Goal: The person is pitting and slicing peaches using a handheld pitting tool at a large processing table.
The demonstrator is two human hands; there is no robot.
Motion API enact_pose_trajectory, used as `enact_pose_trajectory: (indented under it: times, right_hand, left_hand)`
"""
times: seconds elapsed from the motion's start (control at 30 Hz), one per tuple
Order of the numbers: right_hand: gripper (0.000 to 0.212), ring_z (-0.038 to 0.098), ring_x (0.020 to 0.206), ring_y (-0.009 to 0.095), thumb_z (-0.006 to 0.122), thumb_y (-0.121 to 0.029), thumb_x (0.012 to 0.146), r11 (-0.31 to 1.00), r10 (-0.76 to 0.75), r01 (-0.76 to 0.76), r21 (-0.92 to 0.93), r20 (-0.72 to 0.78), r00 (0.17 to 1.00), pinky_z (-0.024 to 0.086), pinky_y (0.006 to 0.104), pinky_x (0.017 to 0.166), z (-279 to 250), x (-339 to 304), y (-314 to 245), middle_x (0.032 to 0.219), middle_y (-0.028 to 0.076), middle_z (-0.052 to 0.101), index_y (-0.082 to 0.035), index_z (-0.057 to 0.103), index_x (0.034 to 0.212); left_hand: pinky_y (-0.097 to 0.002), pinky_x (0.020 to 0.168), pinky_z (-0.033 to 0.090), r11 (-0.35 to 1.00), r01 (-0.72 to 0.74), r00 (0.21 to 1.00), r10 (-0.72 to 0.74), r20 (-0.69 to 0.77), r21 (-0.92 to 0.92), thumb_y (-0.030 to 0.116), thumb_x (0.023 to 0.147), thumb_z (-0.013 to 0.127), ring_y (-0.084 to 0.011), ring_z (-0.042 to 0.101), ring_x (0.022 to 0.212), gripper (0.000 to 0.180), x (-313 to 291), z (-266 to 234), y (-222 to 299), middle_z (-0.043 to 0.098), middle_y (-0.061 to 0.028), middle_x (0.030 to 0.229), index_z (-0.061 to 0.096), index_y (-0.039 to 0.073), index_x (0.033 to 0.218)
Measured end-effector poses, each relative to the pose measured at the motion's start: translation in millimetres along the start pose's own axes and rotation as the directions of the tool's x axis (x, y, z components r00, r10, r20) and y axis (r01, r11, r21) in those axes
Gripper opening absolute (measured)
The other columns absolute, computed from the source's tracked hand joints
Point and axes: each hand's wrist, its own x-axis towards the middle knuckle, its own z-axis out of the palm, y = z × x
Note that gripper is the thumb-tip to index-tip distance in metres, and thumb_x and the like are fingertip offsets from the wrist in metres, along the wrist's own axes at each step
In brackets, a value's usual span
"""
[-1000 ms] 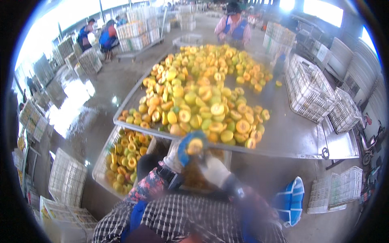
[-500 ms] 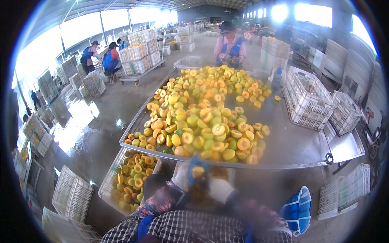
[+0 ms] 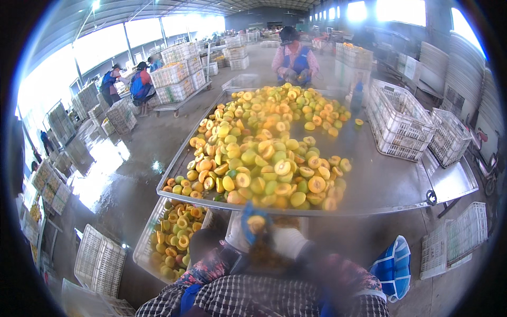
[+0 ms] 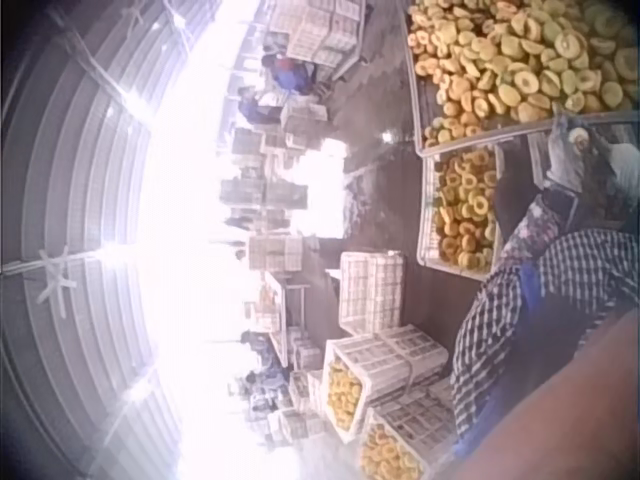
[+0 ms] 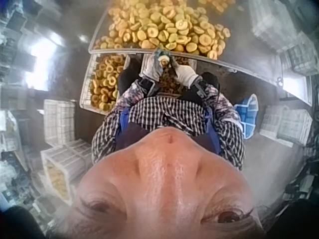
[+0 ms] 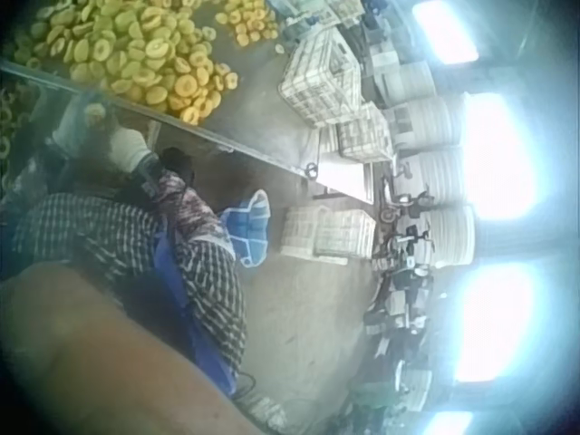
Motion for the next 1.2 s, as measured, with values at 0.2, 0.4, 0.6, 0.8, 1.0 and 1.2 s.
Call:
enact_pose_trajectory:
  times: [0.2, 0.4, 0.6, 0.8, 1.0, 1.2]
  right_hand:
    - [0.031, 0.06, 0.078, 0.037, 0.044, -0.018, 0.085, 0.987, -0.111, 0.056, -0.15, -0.391, 0.914, 0.05, 0.042, 0.066, 51.5, 21.7, 26.0, 0.096, 0.02, 0.057, 0.001, 0.052, 0.109]
    - [0.03, 0.055, 0.097, 0.03, 0.043, -0.013, 0.085, 0.95, -0.31, 0.292, -0.114, -0.492, 0.813, 0.04, 0.0438, 0.088, 103.5, 54.7, 82.6, 0.106, 0.014, 0.057, 0.0, 0.053, 0.11]
    - [0.033, 0.054, 0.1, 0.026, 0.037, -0.014, 0.093, 0.976, -0.152, 0.129, -0.176, -0.124, 0.981, 0.041, 0.0352, 0.09, 39.6, 26.5, 49.1, 0.111, 0.013, 0.056, 0.0, 0.048, 0.12]
    - [0.03, 0.056, 0.096, 0.027, 0.036, -0.013, 0.094, 0.984, -0.085, 0.146, 0.103, -0.453, 0.888, 0.045, 0.032, 0.085, 106.9, 55.0, 83.9, 0.106, 0.017, 0.057, 0.0, 0.051, 0.117]
    - [0.026, 0.055, 0.098, 0.027, 0.045, -0.009, 0.088, 0.831, -0.256, 0.127, -0.542, -0.17, 0.952, 0.046, 0.0312, 0.081, 49.4, 8.5, 34.2, 0.105, 0.018, 0.058, -0.004, 0.054, 0.112]
    - [0.036, 0.057, 0.069, 0.044, 0.055, -0.024, 0.081, 0.997, 0.069, -0.046, 0.058, -0.512, 0.856, 0.045, 0.0507, 0.061, 24.1, 8.8, 18.9, 0.073, 0.025, 0.059, -0.001, 0.045, 0.107]
  left_hand:
    - [-0.0312, 0.072, 0.05, 0.827, 0.054, 0.969, -0.178, -0.169, -0.559, 0.043, 0.093, 0.046, -0.0204, 0.059, 0.077, 0.045, 7.7, 5.5, -39.3, 0.061, -0.0121, 0.08, 0.057, -0.001, 0.089]
    - [-0.0301, 0.071, 0.049, 0.923, -0.301, 0.898, 0.36, -0.254, 0.241, 0.041, 0.094, 0.045, -0.0194, 0.06, 0.077, 0.046, 3.3, 8.0, -28.7, 0.063, -0.0116, 0.085, 0.057, -0.003, 0.093]
    - [-0.03, 0.066, 0.049, 0.865, -0.332, 0.917, 0.39, -0.087, 0.376, 0.037, 0.097, 0.041, -0.0187, 0.061, 0.069, 0.046, 8.4, 4.7, -26.8, 0.064, -0.011, 0.078, 0.06, -0.004, 0.09]
    - [-0.0292, 0.068, 0.049, 0.993, -0.091, 0.956, 0.066, -0.284, -0.073, 0.037, 0.097, 0.041, -0.018, 0.062, 0.073, 0.045, 3.4, 13.3, -31.0, 0.064, -0.0115, 0.081, 0.06, -0.004, 0.091]
    - [-0.0276, 0.069, 0.049, 0.971, -0.165, 0.963, 0.197, -0.187, 0.175, 0.035, 0.097, 0.04, -0.015, 0.058, 0.082, 0.042, -6.8, 5.5, -42.2, 0.06, -0.0071, 0.09, 0.055, -0.003, 0.1]
    - [-0.0345, 0.085, 0.047, 0.92, -0.254, 0.936, 0.311, -0.163, 0.298, 0.015, 0.076, 0.07, -0.028, 0.06, 0.092, 0.065, 6.6, 15.8, -19.8, 0.061, -0.0146, 0.103, 0.039, 0.0, 0.131]
